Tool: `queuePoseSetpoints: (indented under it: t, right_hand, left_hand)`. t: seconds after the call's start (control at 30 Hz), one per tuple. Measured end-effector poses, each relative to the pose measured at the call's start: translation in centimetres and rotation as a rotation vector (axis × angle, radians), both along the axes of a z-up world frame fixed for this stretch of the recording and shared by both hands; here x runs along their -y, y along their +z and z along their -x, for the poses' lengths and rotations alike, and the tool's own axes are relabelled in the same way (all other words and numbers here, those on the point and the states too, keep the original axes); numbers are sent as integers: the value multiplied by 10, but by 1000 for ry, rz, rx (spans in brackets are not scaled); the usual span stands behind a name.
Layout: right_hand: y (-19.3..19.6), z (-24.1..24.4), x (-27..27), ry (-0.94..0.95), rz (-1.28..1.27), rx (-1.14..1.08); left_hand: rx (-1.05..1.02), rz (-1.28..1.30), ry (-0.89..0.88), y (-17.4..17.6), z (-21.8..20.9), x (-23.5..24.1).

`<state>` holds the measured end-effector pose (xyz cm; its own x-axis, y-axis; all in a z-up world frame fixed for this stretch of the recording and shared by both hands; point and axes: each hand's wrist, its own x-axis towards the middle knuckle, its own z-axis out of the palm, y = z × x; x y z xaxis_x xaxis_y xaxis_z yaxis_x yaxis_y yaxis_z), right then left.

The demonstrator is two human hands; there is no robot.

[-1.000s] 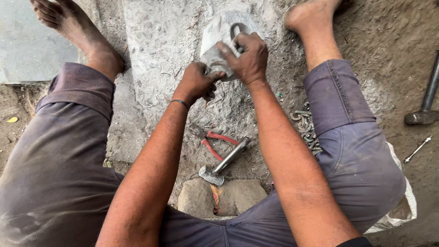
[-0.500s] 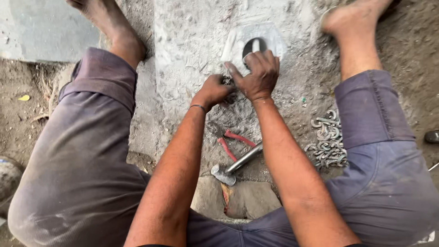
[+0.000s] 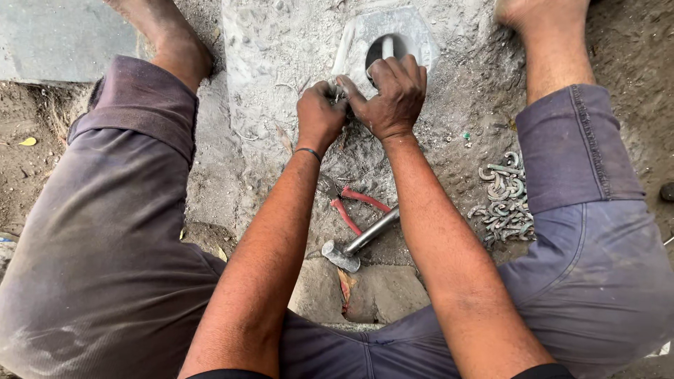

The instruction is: The person sits on the ground and uses a hammer and chisel to shape a metal object placed on a concrete block. They repeatedly strike the chisel to refine the metal piece, occasionally using pliers to adjust its position.

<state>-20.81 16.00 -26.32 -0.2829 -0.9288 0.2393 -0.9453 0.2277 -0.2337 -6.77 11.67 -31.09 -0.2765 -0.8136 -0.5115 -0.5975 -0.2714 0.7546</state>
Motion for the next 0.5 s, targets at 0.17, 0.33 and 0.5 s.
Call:
queuePoseSetpoints:
  t: [0.17,0.33,0.5]
  right_hand:
    - [-2,-3,6,-8,-47,-58]
    - [-1,-3,4,-30,-154,80]
    - [5,1,7,-32,-171,93]
  left_hand:
    - [-56,-47,20,-2,-4,2]
    - [-232,-102,109,7,-12,-5]
    - [-328,-463,199,27,-41,6]
